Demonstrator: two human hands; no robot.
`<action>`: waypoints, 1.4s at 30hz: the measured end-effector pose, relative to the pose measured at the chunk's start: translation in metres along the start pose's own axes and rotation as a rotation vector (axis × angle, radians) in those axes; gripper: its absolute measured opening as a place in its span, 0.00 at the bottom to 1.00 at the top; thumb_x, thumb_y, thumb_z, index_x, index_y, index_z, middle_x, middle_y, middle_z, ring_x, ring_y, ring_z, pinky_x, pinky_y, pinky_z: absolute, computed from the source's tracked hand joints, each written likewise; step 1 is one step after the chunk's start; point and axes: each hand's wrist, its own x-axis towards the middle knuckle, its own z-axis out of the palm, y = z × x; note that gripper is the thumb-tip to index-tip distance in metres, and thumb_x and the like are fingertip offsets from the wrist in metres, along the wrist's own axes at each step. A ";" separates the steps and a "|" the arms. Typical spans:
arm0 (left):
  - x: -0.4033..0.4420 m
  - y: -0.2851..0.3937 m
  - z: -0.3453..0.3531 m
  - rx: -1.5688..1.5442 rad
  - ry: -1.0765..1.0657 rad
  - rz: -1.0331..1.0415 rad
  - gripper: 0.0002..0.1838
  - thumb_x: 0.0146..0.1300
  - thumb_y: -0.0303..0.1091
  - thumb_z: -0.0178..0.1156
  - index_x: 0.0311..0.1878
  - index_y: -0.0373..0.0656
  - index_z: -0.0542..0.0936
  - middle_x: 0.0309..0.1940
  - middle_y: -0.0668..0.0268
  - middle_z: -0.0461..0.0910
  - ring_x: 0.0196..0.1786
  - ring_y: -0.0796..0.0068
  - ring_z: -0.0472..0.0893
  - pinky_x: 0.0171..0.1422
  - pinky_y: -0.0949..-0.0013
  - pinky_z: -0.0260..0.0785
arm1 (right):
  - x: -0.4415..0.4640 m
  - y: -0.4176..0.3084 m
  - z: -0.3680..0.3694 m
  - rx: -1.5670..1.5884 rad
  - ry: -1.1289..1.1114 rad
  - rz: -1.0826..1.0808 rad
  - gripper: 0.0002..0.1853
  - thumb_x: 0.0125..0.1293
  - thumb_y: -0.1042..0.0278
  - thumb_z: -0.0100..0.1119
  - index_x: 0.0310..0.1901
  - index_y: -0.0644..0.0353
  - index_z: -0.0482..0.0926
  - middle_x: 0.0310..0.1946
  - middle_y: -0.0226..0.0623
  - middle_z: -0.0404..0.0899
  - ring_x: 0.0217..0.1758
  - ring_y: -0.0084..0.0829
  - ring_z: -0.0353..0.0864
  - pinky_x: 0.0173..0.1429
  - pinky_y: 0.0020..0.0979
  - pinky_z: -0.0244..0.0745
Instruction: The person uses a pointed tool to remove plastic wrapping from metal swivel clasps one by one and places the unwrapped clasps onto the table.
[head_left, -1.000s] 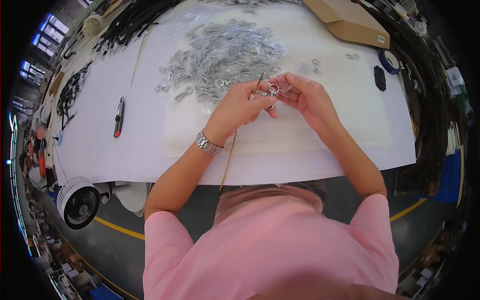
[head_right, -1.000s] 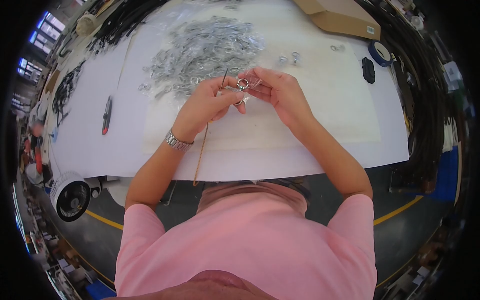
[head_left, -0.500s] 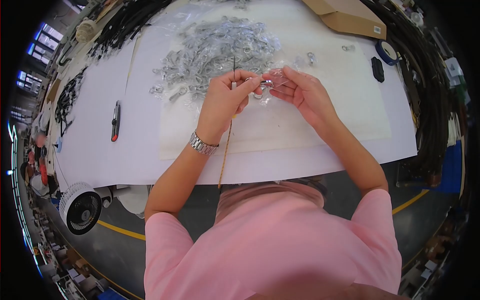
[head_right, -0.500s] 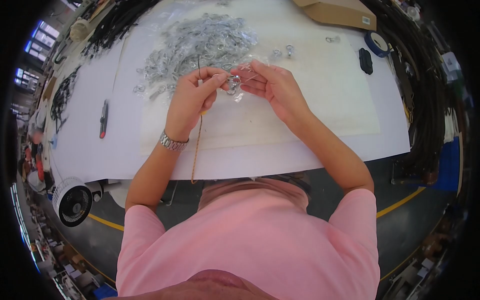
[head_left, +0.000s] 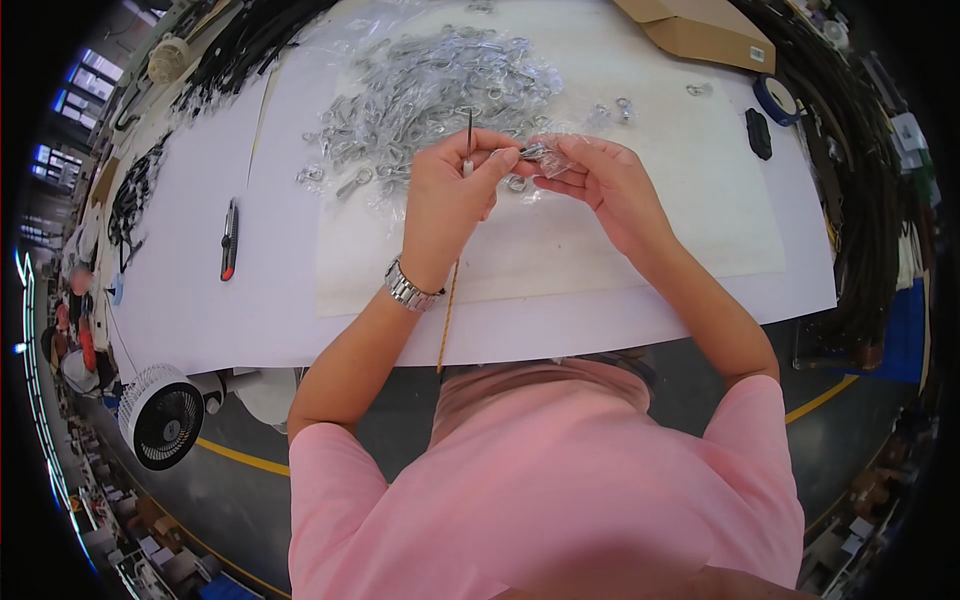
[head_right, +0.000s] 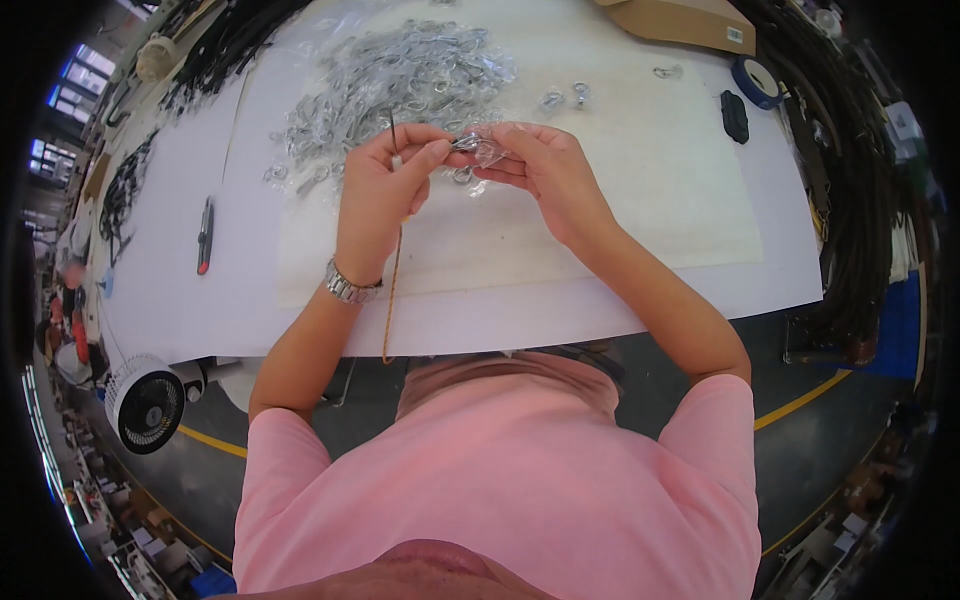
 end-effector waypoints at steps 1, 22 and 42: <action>-0.001 0.000 0.001 0.010 -0.007 -0.001 0.12 0.76 0.32 0.68 0.56 0.35 0.85 0.38 0.61 0.93 0.20 0.91 0.66 0.22 0.81 0.55 | 0.000 -0.001 0.001 0.006 -0.003 -0.005 0.22 0.85 0.57 0.54 0.60 0.70 0.84 0.53 0.45 0.91 0.56 0.32 0.92 0.71 0.35 0.83; 0.000 0.005 0.000 -0.091 -0.296 -0.094 0.23 0.82 0.38 0.61 0.72 0.33 0.76 0.27 0.66 0.84 0.17 0.91 0.64 0.22 0.81 0.52 | -0.002 0.009 0.003 0.168 -0.299 0.125 0.20 0.86 0.52 0.56 0.59 0.62 0.84 0.46 0.33 0.89 0.46 0.21 0.84 0.65 0.36 0.81; 0.006 -0.006 -0.013 0.134 -0.145 -0.007 0.08 0.76 0.35 0.68 0.48 0.42 0.84 0.28 0.75 0.80 0.23 0.92 0.66 0.25 0.80 0.52 | -0.003 -0.011 0.003 -0.250 -0.291 0.224 0.16 0.85 0.58 0.57 0.54 0.64 0.84 0.42 0.31 0.88 0.38 0.19 0.81 0.41 0.24 0.77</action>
